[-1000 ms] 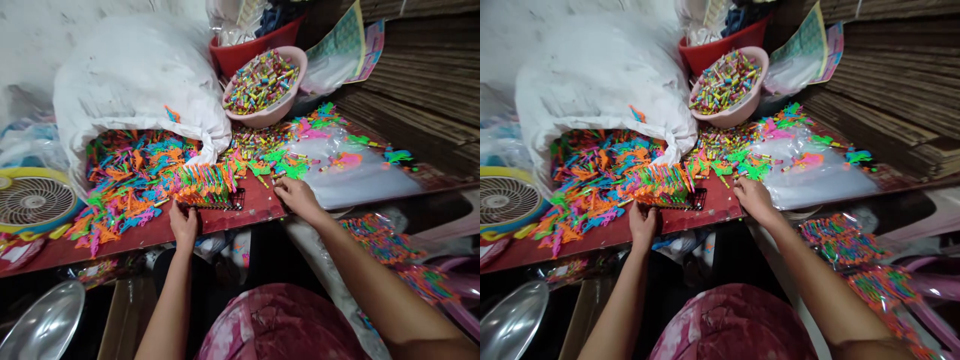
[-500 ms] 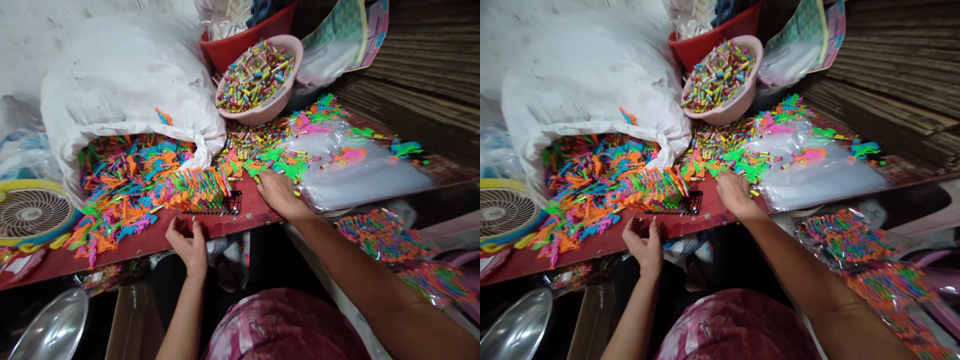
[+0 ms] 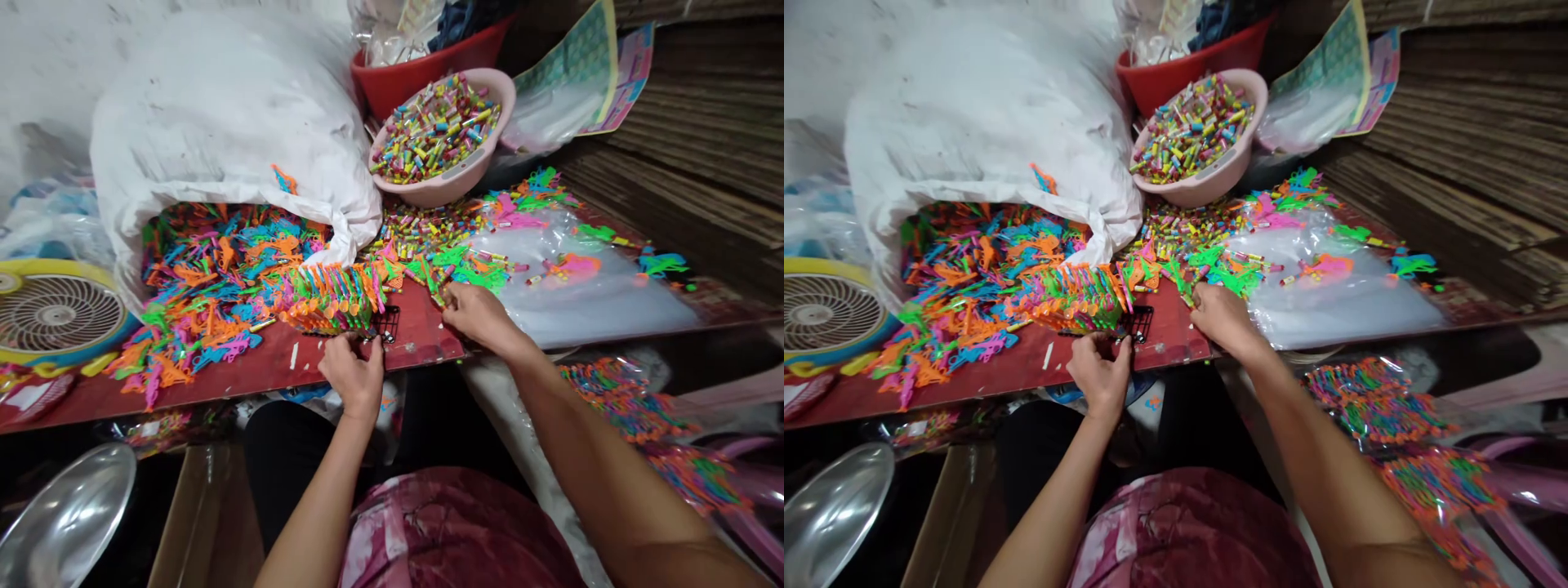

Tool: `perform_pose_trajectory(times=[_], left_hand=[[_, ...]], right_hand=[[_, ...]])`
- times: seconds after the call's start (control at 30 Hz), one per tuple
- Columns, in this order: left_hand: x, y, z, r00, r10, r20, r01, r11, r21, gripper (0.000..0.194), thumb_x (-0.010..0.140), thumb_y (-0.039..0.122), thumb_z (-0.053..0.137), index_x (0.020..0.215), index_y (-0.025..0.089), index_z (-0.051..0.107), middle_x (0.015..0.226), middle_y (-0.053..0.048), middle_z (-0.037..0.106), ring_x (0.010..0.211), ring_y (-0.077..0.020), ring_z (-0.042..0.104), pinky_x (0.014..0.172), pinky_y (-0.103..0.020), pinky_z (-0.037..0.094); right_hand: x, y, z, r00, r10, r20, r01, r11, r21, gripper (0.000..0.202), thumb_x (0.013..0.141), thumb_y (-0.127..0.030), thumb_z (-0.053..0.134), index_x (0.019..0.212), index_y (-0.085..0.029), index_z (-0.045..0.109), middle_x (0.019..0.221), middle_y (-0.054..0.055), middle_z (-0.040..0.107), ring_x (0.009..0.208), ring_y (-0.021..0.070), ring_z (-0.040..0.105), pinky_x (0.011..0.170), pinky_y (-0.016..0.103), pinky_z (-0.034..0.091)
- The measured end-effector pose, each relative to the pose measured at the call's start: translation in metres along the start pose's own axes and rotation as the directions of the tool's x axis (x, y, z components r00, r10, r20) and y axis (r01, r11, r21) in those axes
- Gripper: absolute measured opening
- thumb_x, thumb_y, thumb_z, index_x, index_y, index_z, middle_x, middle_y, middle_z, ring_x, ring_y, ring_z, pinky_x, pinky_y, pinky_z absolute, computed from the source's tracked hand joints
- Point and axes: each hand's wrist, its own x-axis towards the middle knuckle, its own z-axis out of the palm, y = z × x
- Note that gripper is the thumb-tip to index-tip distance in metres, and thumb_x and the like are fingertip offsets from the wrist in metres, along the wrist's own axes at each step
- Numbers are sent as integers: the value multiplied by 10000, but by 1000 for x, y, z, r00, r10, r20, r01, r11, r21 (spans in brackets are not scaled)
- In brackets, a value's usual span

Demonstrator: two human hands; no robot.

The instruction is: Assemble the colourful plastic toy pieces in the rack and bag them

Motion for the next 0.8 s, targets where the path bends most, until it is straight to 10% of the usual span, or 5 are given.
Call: perform_pose_trajectory(times=[0.23,0.47,0.8], left_hand=[[2,-4,-6,995,-92,35,92,996,3,280,813,381,645,991,183,560,947,-75,604,980,-303,586,901,-476,403],[2,7,7,977,-191,-99,188,981,-37,998,698,559,767,1443,86,300,1388,-253,477,1319,-393,445,1071,-532,350],[18,-7,-5,972,-234,-5,233,971,60,903,829,359,597,1535,23,144,1417,-275,503,1257,-370,533,1108,-562,311]], right_hand=[[-3,-4,24,996,-86,-16,71,693,718,215,698,-350,612,839,-189,590,719,-24,610,639,134,538,602,243,408],[10,-26,49,976,-88,-200,194,770,608,74,714,-250,602,754,-189,614,686,-26,558,644,134,514,616,243,395],[18,-40,58,966,-205,-158,257,833,490,109,764,-211,559,782,-201,666,667,-4,631,630,156,551,577,251,381]])
